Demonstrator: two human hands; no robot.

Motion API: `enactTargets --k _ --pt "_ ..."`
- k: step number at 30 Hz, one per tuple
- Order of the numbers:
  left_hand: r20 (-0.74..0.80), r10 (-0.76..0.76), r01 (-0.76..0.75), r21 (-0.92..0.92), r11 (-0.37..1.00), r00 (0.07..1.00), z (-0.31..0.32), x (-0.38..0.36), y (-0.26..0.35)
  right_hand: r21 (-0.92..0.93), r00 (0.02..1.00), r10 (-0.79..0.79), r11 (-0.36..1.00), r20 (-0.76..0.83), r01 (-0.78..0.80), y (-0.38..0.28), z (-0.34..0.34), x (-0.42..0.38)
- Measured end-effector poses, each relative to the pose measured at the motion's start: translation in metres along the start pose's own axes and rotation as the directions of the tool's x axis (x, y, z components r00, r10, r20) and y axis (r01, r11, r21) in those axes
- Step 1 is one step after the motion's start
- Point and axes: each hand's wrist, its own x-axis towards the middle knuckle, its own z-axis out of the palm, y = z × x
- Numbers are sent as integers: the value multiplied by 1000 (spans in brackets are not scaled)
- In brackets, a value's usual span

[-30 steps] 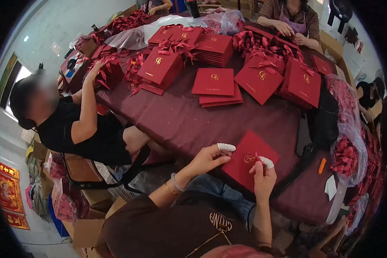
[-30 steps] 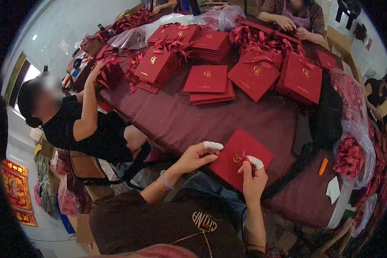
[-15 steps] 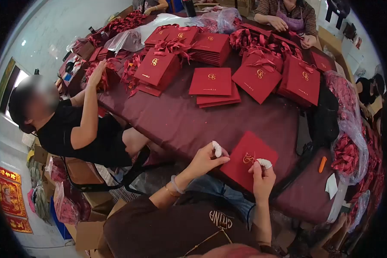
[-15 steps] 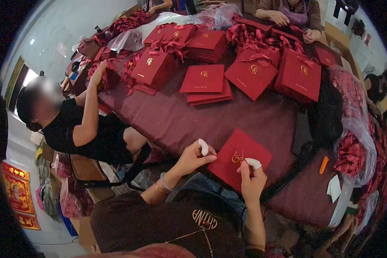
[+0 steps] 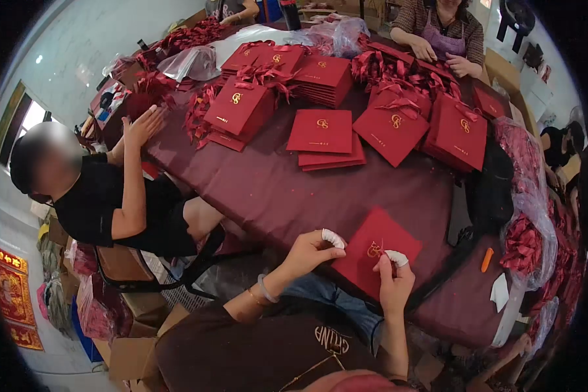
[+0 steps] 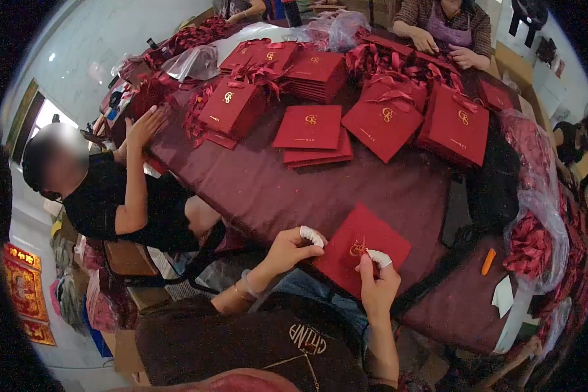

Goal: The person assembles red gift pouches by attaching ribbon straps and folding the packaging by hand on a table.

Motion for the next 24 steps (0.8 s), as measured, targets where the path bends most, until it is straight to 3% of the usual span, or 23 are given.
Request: enactTargets --k 5,10,16,24 --pt "-16 -7 8 38 999 1000 0 1 4 -40 1000 -7 999 4 7 -1 -1 1" --pt "12 124 -125 95 988 992 1 0 8 -42 999 -32 999 15 32 -3 0 0" --pt "1 75 -75 -49 996 997 0 0 -1 -37 1000 -12 999 11 13 -3 1 -1" --pt "4 42 -42 -52 998 999 5 0 8 -63 1000 -6 998 8 7 0 0 -1"
